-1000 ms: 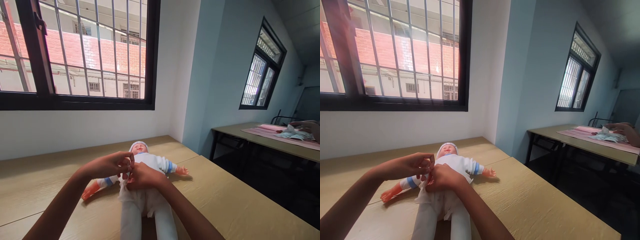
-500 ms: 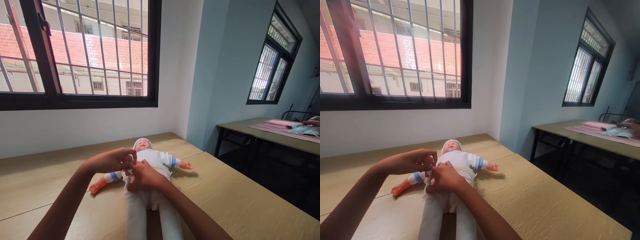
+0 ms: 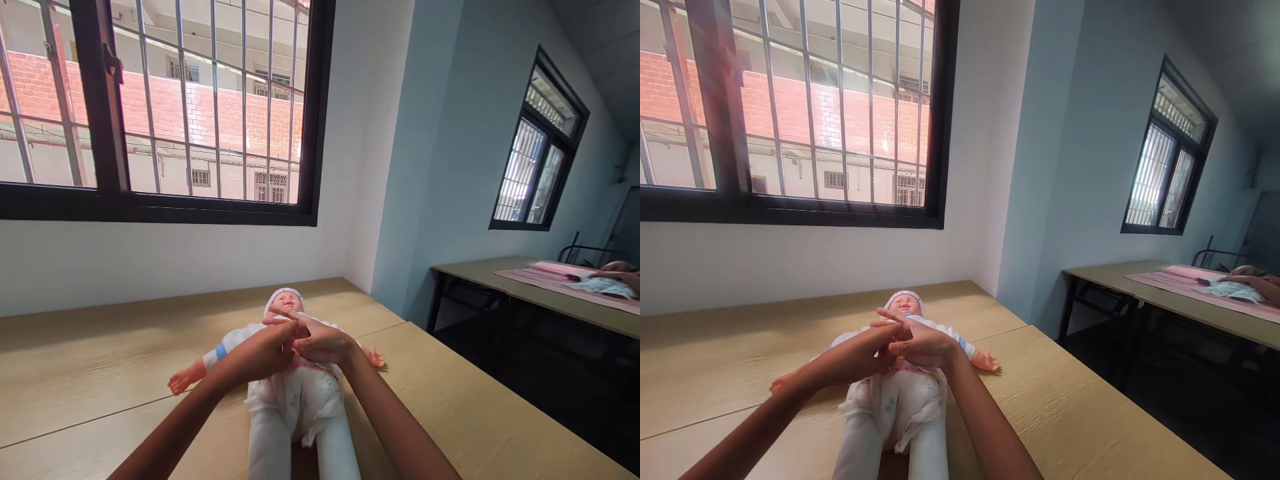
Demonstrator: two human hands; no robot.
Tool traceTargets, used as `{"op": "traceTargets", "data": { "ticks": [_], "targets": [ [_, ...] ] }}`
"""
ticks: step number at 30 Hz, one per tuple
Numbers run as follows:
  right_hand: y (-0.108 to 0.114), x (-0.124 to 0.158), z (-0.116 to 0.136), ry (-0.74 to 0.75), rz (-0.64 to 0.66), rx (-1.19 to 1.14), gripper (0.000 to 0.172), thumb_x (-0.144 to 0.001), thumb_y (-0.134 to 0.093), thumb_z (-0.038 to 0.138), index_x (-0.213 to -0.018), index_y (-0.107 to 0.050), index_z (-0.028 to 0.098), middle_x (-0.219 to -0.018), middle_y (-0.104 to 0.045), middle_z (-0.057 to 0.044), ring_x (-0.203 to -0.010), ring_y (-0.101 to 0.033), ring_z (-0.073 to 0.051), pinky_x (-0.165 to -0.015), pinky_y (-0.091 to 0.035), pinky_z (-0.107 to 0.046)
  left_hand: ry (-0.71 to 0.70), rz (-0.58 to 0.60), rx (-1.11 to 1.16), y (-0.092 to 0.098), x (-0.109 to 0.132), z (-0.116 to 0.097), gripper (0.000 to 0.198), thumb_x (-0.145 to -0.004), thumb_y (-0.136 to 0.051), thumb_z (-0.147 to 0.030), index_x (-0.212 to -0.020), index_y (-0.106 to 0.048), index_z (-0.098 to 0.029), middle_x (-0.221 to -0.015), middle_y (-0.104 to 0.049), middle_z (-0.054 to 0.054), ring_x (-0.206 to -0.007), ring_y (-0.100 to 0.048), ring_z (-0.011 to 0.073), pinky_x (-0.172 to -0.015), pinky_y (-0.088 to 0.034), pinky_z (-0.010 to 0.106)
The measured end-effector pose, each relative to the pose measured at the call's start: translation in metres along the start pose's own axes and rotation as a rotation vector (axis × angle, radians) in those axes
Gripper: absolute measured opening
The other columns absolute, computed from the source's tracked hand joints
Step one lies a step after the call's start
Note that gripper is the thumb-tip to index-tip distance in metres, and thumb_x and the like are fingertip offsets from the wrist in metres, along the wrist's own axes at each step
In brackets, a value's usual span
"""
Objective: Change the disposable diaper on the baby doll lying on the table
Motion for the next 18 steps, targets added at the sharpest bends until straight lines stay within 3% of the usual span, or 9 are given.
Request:
{"op": "traceTargets", "data": {
  "ticks": [2,4,6,8,11,14,18],
  "targets": [
    [0.005,-0.001,-0.005,0.007,0.007,-0.026,0.105,-0.056,-0.087,0.04,-0.144,-0.033,0.023,-0.14,-0.044,-0.013,-0.118,-0.05,-0.024,-0.095,-0.041,-0.031,-0.032,-0.014,-0.005,-0.007,-0.004,0.0,0.009,-0.072,-0.038,-0.01,-0.073,-0.041,-0.019,-0.073,-0.045,-0.001,-0.069,-0.042,0.0131,-0.058,-0.035,0.023],
    [0.011,-0.003,-0.008,0.033,0.006,-0.039,0.105,-0.056,-0.085,0.052,-0.144,-0.035,0.022,-0.146,-0.037,-0.014,-0.123,-0.045,-0.025,-0.098,-0.039,-0.032,-0.075,-0.021,-0.012,-0.012,-0.007,-0.001,0.01,-0.072,-0.036,-0.009,-0.074,-0.04,-0.019,-0.073,-0.044,-0.002,-0.07,-0.04,0.0124,-0.06,-0.035,0.022],
    [0.017,-0.005,-0.012,0.044,0.007,-0.032,0.099,-0.062,-0.079,0.059,-0.144,-0.035,0.024,-0.147,-0.036,-0.013,-0.114,-0.052,-0.023,-0.087,-0.045,-0.031,-0.11,-0.022,-0.015,-0.015,-0.01,-0.001,0.011,-0.072,-0.038,-0.01,-0.078,-0.042,-0.019,-0.076,-0.047,-0.002,-0.072,-0.042,0.0125,-0.062,-0.036,0.023],
    [0.02,-0.008,-0.017,0.037,0.023,-0.027,0.091,-0.069,-0.071,0.064,-0.144,-0.034,0.028,-0.148,-0.035,-0.011,-0.088,-0.06,-0.017,-0.063,-0.048,-0.026,-0.131,-0.026,-0.003,-0.017,-0.012,0.0,0.015,-0.073,-0.042,-0.013,-0.086,-0.046,-0.019,-0.08,-0.051,-0.001,-0.074,-0.045,0.0135,-0.064,-0.038,0.023],
    [0.022,-0.009,-0.021,0.023,0.046,-0.04,0.088,-0.071,-0.065,0.069,-0.143,-0.032,0.031,-0.15,-0.031,-0.012,-0.06,-0.055,-0.008,-0.04,-0.039,-0.02,-0.126,-0.045,0.031,-0.018,-0.015,0.0,0.019,-0.075,-0.049,-0.021,-0.094,-0.05,-0.019,-0.083,-0.055,0.0,-0.076,-0.05,0.0153,-0.067,-0.041,0.025],
    [0.022,-0.008,-0.019,0.036,0.065,-0.074,0.09,-0.068,-0.066,0.07,-0.142,-0.036,0.028,-0.15,-0.031,-0.014,-0.06,-0.055,-0.007,-0.041,-0.041,-0.019,-0.099,-0.056,0.048,-0.018,-0.016,-0.003,0.021,-0.075,-0.05,-0.024,-0.095,-0.054,-0.019,-0.081,-0.055,0.0,-0.075,-0.05,0.0154,-0.067,-0.041,0.025],
    [0.019,-0.008,-0.018,0.031,0.072,-0.13,0.083,-0.073,-0.067,0.063,-0.141,-0.038,0.024,-0.146,-0.038,-0.013,-0.073,-0.059,-0.012,-0.045,-0.044,-0.019,-0.049,-0.056,0.035,-0.019,-0.018,-0.006,0.024,-0.072,-0.053,-0.023,-0.096,-0.056,-0.019,-0.078,-0.052,-0.001,-0.074,-0.05,0.015,-0.065,-0.04,0.024]
  ]
}}
Point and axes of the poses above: each hand's wrist, its own x-axis away from the middle knuckle, its own y-axis out of the back of the hand, z = x × y, the point moved 10 cm from there along -x, towards the middle knuckle
